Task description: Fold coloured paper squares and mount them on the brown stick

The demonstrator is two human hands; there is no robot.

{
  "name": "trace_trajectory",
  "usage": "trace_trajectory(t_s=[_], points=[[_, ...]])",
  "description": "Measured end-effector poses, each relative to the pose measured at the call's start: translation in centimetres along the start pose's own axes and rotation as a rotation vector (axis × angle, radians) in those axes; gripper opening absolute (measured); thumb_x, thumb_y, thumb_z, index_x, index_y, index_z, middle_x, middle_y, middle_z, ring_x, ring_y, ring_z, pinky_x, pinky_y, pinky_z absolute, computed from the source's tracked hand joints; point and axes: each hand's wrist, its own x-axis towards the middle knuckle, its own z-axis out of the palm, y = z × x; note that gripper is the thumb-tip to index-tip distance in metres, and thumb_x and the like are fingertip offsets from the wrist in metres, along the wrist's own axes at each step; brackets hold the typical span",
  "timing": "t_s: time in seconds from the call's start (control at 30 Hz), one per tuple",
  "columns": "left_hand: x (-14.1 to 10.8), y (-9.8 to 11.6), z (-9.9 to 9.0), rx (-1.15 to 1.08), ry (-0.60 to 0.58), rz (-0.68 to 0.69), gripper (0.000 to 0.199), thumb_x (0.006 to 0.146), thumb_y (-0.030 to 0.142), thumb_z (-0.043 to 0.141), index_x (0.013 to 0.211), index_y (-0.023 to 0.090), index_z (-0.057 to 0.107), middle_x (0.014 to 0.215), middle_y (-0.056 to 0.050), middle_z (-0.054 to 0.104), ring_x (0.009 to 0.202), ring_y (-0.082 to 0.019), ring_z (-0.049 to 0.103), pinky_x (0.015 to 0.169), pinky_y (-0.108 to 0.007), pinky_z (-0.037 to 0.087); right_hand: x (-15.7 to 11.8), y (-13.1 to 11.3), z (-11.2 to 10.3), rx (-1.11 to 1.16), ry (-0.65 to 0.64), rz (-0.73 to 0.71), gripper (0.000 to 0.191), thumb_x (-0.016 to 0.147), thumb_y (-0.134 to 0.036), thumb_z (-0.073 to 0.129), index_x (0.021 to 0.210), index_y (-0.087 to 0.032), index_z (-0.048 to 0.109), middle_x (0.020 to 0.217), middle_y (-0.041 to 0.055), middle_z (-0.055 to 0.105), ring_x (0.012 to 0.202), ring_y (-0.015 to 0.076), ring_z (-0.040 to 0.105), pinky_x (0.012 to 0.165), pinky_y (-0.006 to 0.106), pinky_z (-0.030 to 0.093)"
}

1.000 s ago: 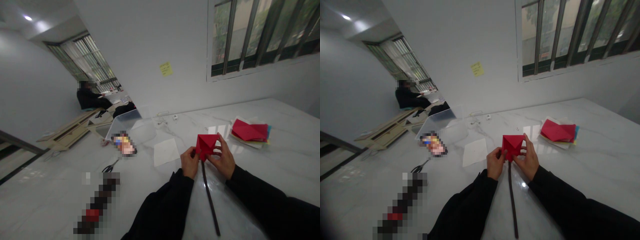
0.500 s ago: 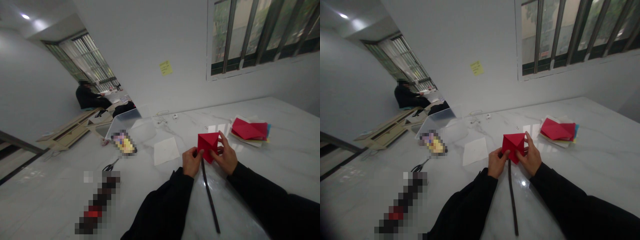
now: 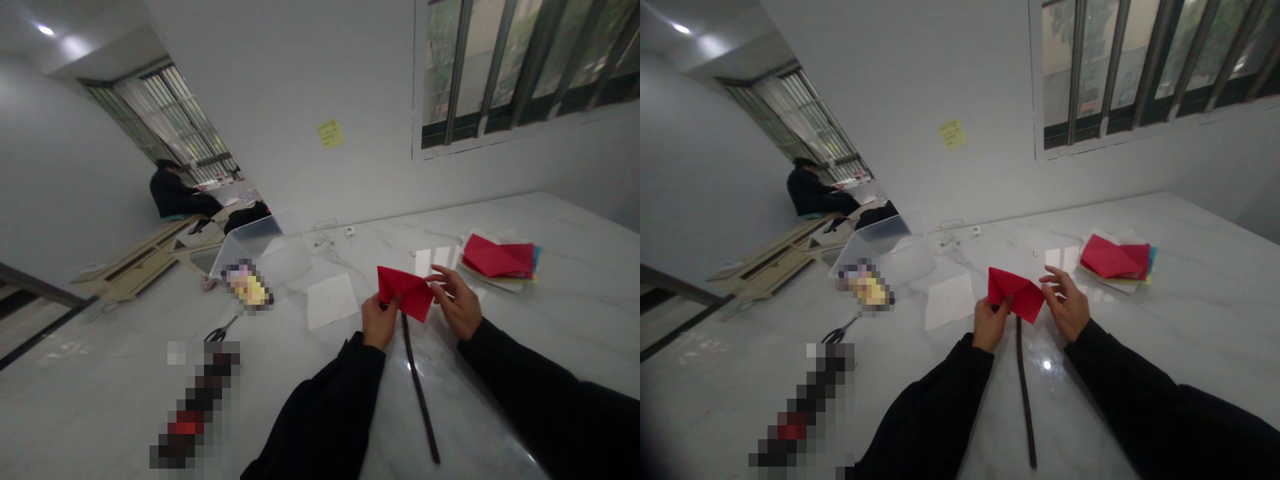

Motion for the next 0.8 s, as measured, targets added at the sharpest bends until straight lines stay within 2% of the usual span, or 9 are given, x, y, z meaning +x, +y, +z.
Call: trace_trajectory(t_s=[0.07,0.13,0.23,0.3,0.4,0.47,0.57,0.67,0.8], points=[[0.0,-0.1,-0.1,0.034,0.018,-0.006,0.034,0.083,0.046,0.059,0.073,0.014,0.068,0.064,-0.003,0.063,0.058,-0.014,0.052,0.056,-0.025,0.038,-0.2,-0.4,0.1,0.032,0.011,-0.04,0.056,0.088,-0.049,0.054,0.136,-0.023,0.046,0.122,0.0129,0.061,0.083,0.0209,0.065,0.063,0.033,0.057],[0.0,0.0,-0.1,0.027,0.002,-0.005,0.034,0.084,0.046,0.058,0.077,0.015,0.068,0.067,-0.003,0.065,0.059,-0.014,0.053,0.056,-0.025,0.039,-0.5,-0.8,0.3,0.018,0.009,-0.098,0.071,0.082,-0.048,0.062,0.144,-0.025,0.036,0.133,0.0144,0.053,0.09,0.0229,0.064,0.067,0.036,0.058],[-0.2,0.1,0.1,0.002,-0.064,0.011,0.032,0.082,0.045,0.06,0.081,0.015,0.07,0.072,-0.005,0.068,0.064,-0.016,0.057,0.06,-0.026,0.043,-0.7,-1.0,0.6,-0.069,-0.011,-0.181,0.091,0.073,-0.044,0.072,0.149,-0.026,0.027,0.14,0.0155,0.046,0.094,0.0256,0.063,0.07,0.039,0.059],[-0.4,0.2,0.3,-0.015,-0.115,0.026,0.032,0.081,0.045,0.062,0.083,0.015,0.071,0.076,-0.006,0.07,0.068,-0.018,0.059,0.063,-0.027,0.045,-0.7,-0.9,0.5,-0.108,-0.015,-0.182,0.083,0.077,-0.041,0.067,0.149,-0.026,0.029,0.136,0.0144,0.05,0.09,0.0243,0.065,0.066,0.037,0.06],[-0.6,0.2,0.4,-0.012,-0.171,0.031,0.033,0.082,0.045,0.061,0.086,0.014,0.072,0.081,-0.007,0.071,0.07,-0.019,0.061,0.064,-0.027,0.046,-0.3,-0.6,0.2,-0.146,0.039,-0.128,0.066,0.084,-0.036,0.058,0.145,-0.025,0.035,0.118,0.0112,0.062,0.079,0.0205,0.066,0.059,0.032,0.058],[-0.6,0.1,0.4,-0.003,-0.188,0.023,0.034,0.083,0.045,0.06,0.087,0.013,0.072,0.082,-0.008,0.072,0.069,-0.019,0.062,0.063,-0.027,0.046,-0.1,-0.5,0.0,-0.171,0.074,-0.111,0.062,0.086,-0.035,0.056,0.144,-0.024,0.037,0.107,0.0093,0.066,0.076,0.0195,0.066,0.059,0.031,0.057],[-0.6,0.1,0.2,0.0,-0.217,0.006,0.036,0.083,0.045,0.059,0.09,0.012,0.073,0.084,-0.008,0.073,0.072,-0.019,0.063,0.063,-0.028,0.047,0.1,-0.3,0.0,-0.174,0.082,-0.164,0.067,0.083,-0.036,0.06,0.143,-0.023,0.036,0.117,0.0115,0.062,0.08,0.0202,0.065,0.059,0.032,0.058],[-0.5,0.1,0.1,0.013,-0.238,-0.007,0.038,0.082,0.046,0.06,0.091,0.011,0.073,0.085,-0.008,0.073,0.075,-0.02,0.063,0.065,-0.028,0.048,0.3,0.1,0.0,-0.181,0.106,-0.214,0.056,0.078,-0.038,0.066,0.129,-0.022,0.048,0.122,0.012,0.059,0.084,0.0211,0.065,0.059,0.032,0.058],[-0.1,-0.3,0.2,-0.113,-0.215,-0.057,0.037,0.079,0.047,0.064,0.085,0.011,0.071,0.081,-0.008,0.071,0.071,-0.018,0.062,0.065,-0.028,0.048,0.7,0.5,-0.5,-0.152,0.142,-0.139,0.037,0.081,-0.04,0.064,0.111,-0.022,0.055,0.091,0.0046,0.068,0.072,0.0187,0.066,0.059,0.031,0.057]])
